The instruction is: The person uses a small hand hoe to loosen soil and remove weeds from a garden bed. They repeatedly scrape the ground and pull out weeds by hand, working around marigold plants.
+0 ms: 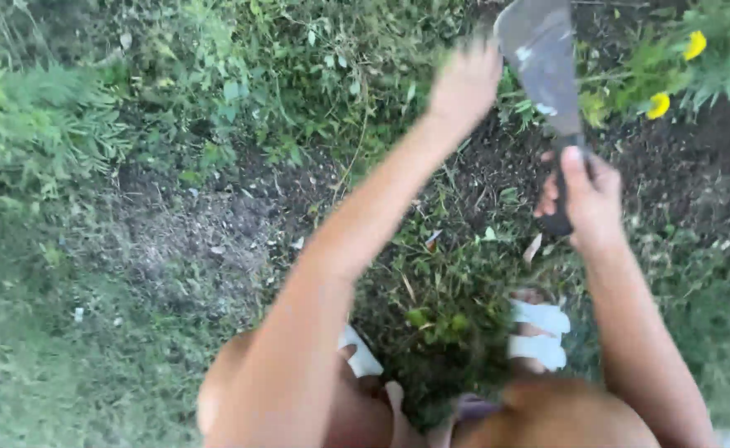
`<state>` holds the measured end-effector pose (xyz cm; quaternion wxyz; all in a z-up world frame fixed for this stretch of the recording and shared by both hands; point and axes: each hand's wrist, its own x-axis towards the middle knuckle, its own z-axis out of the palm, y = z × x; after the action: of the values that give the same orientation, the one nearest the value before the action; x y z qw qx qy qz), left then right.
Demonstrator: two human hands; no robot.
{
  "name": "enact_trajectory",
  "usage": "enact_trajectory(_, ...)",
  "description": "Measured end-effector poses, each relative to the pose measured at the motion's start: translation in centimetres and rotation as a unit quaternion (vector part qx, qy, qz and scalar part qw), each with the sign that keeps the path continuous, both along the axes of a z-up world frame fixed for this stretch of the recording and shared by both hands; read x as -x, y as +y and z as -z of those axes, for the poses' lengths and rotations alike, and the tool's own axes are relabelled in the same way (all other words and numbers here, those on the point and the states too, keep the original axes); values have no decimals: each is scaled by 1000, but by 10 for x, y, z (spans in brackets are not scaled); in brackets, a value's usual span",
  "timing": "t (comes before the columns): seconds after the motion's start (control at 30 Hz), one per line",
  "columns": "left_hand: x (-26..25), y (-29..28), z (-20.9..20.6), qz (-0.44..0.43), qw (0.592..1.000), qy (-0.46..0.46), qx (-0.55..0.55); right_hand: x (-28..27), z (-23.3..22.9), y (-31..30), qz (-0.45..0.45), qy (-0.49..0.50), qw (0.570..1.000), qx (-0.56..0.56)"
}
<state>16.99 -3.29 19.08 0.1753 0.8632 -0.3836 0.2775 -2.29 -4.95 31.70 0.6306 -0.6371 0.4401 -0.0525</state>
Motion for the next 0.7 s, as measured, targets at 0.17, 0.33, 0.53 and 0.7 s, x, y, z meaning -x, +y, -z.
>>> enact_trajectory(0.17,40,-21,152,33,944,117,-308,8,51,17,55,-6,998,42)
enact_trajectory(0.33,-8,-27,143,-27,911,171,-375,-10,110,18,79,-23,995,-53)
enact_trajectory(0.53,-33,10,120,6,844,259,-470,-36,157,-20,209,-68,974,-62)
enact_trajectory(0.7,-41,42,92,55,837,264,-476,-62,135,-10,248,-38,968,-27)
